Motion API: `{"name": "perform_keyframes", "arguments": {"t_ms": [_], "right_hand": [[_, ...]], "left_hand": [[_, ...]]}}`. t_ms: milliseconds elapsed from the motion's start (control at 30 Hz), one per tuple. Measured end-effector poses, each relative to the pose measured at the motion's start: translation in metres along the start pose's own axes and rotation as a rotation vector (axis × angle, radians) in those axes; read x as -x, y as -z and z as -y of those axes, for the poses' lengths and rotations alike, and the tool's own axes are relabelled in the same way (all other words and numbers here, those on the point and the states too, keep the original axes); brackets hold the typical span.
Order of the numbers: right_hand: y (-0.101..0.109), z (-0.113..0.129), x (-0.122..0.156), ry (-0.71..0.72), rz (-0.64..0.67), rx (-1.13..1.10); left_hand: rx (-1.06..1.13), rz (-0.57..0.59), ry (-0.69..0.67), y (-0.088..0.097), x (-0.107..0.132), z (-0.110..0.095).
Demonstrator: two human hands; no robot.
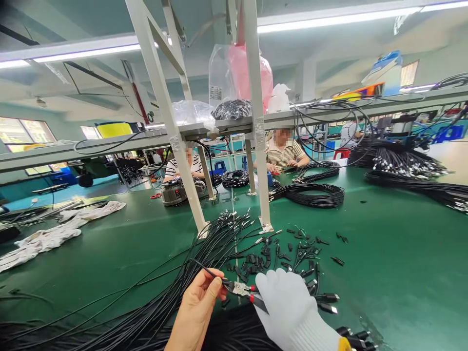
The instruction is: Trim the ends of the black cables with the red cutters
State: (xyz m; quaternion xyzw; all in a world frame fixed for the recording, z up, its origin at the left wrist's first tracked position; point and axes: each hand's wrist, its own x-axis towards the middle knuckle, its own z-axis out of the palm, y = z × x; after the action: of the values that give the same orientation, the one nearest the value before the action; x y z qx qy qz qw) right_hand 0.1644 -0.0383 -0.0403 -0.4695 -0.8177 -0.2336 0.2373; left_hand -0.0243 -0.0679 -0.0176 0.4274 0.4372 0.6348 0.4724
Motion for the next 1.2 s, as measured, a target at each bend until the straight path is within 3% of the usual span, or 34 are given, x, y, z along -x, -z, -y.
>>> {"name": "perform_keyframes", "arguments": {"t_ms": [167,367,467,567,700,867,1033,1200], "right_hand": [[-0.001,-0.006,0.002,-0.001,0.031,-0.084],[0.003,-0.004,0.001,0.071,-0.116,-0.052],[0.009,0.002,-0.001,0.039,-0.254,0.018],[0.012,0.010,0.001,0.007,-0.299,0.046],[0.006,0.018,0.009,-0.060,-0.199,0.051],[0.000,0.026,0.015,-0.109,-0.074,-0.003],[0.006,0.031,0.012,-0.114,-0.118,0.051],[0.026,0.037,0.006,-0.110,-0.136,0.104]], "left_hand": [[-0.018,0.082,0.097,0.000,0.003,-0.012],[-0.057,-0.017,0.048,-0.002,-0.002,-0.006],[-0.144,-0.103,-0.038,-0.003,0.000,0.002],[-0.309,-0.189,-0.159,-0.003,0.006,0.008],[-0.567,-0.291,-0.406,-0.004,0.014,0.010],[-0.692,-0.342,-0.668,-0.006,0.016,0.010],[-0.785,-0.303,-0.754,-0.004,0.014,0.014],[-0.746,-0.311,-0.780,-0.004,0.013,0.014]]}}
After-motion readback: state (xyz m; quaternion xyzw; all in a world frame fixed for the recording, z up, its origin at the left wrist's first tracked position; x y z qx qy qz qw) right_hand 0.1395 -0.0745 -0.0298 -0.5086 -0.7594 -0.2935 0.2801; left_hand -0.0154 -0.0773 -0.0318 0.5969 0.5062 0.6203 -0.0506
